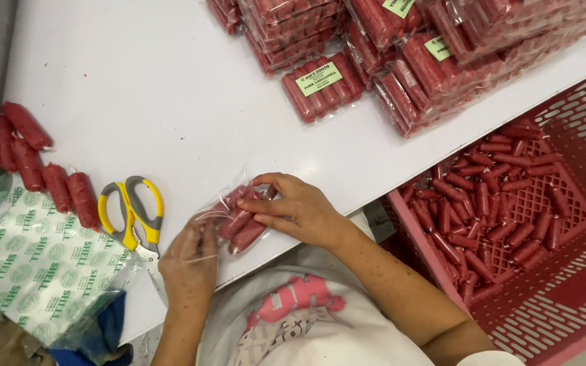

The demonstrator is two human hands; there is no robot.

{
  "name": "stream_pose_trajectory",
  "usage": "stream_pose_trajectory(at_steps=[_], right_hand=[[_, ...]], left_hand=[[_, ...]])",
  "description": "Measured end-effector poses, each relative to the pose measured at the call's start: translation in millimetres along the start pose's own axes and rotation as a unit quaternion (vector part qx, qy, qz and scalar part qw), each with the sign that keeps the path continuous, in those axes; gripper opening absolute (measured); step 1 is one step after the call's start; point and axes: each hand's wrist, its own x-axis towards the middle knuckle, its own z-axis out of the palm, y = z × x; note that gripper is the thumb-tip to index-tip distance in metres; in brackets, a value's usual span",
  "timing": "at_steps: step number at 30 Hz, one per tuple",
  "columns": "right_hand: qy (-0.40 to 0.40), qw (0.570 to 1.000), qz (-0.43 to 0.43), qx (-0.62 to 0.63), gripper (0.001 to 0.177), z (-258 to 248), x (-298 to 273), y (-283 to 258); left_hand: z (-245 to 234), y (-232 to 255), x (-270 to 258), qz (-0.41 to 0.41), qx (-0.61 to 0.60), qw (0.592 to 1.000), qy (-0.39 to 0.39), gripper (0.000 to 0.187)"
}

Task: The person is manually packaging small red sausages into clear plastic bags and occasionally adding labels.

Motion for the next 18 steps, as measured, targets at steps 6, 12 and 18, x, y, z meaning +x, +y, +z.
stream_pose_trajectory(at_steps=[6,12,18], right_hand=[[0.024,0.997,0.030,0.066,0.034,-6,3,-10],[0.041,0.990,0.123,0.062,0.053,-3,1,-15],[0.062,0.986,0.138,0.076,0.047,-4,1,-19]], left_hand=[[-26,16,16,-0.260,-0.246,0.917,-0.176,0.050],[-1,-5,-1,-0.244,0.067,0.940,-0.228,0.034],[-3,-8,-4,-0.137,0.127,0.975,-0.120,0.032]])
